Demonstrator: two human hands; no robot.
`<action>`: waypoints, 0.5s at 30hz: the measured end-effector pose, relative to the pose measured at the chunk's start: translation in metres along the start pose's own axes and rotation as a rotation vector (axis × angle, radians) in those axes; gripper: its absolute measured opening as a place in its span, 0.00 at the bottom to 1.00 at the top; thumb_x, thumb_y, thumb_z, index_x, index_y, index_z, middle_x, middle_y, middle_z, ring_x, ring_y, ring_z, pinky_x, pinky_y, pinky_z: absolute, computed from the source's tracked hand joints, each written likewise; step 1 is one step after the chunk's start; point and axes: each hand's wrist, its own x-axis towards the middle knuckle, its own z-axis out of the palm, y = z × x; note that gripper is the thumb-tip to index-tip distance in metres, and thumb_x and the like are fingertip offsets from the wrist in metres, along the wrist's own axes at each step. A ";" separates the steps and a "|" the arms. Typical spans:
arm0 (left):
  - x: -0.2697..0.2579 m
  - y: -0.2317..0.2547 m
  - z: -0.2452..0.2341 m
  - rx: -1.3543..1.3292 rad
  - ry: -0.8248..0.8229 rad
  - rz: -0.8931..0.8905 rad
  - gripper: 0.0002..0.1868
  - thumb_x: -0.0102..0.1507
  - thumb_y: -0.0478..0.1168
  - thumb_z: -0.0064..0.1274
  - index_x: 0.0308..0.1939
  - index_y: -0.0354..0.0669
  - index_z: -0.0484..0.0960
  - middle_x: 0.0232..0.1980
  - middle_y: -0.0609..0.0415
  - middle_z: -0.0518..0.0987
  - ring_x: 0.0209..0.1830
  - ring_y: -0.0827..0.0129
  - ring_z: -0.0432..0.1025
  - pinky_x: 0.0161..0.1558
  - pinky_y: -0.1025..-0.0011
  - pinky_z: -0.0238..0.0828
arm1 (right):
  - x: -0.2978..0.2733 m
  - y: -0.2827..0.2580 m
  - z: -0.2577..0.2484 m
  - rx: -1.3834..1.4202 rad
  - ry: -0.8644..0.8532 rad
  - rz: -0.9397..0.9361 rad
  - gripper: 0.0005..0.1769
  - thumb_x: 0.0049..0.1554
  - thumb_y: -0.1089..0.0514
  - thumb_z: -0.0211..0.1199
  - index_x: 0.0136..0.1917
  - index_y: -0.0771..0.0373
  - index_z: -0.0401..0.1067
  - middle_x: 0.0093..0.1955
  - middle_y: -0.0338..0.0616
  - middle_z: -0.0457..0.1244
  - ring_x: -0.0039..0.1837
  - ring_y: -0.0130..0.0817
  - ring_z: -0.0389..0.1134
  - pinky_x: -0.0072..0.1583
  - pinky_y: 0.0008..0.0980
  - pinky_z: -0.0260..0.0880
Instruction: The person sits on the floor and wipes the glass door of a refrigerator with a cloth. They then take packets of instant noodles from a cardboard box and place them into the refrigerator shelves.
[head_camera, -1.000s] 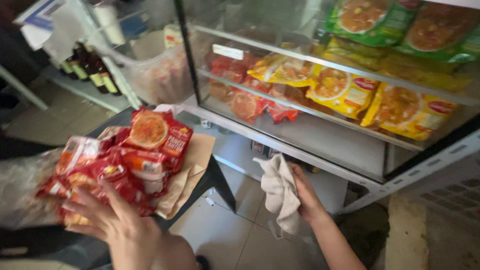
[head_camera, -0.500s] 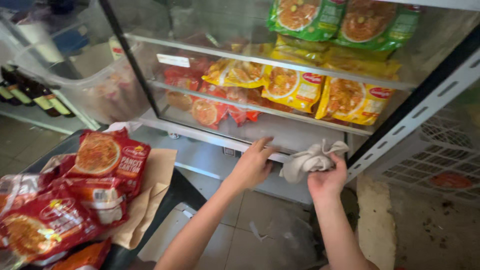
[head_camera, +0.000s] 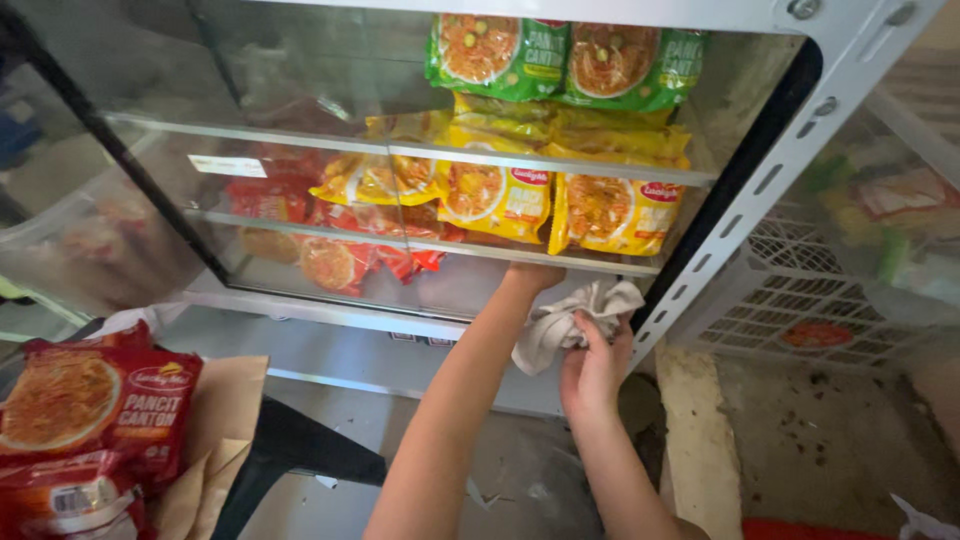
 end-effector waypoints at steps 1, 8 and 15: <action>-0.002 0.003 0.001 0.008 -0.012 -0.039 0.23 0.56 0.45 0.53 0.54 0.41 0.80 0.58 0.37 0.77 0.61 0.40 0.68 0.60 0.40 0.57 | -0.001 -0.002 0.001 -0.016 -0.017 -0.034 0.40 0.52 0.73 0.61 0.75 0.60 0.56 0.66 0.43 0.62 0.67 0.37 0.65 0.66 0.36 0.66; -0.063 0.027 -0.108 0.177 0.092 0.084 0.24 0.56 0.38 0.56 0.57 0.43 0.79 0.61 0.41 0.75 0.66 0.44 0.69 0.66 0.45 0.62 | -0.010 -0.007 0.006 -0.153 -0.035 -0.225 0.39 0.51 0.73 0.61 0.74 0.62 0.54 0.70 0.43 0.58 0.71 0.35 0.61 0.70 0.34 0.62; -0.165 0.066 -0.251 -0.375 0.205 -0.472 0.18 0.59 0.44 0.68 0.45 0.38 0.79 0.39 0.46 0.82 0.38 0.54 0.77 0.38 0.60 0.74 | -0.037 0.001 0.013 -0.195 -0.097 -0.311 0.37 0.54 0.69 0.58 0.75 0.64 0.54 0.73 0.45 0.56 0.72 0.35 0.60 0.72 0.34 0.60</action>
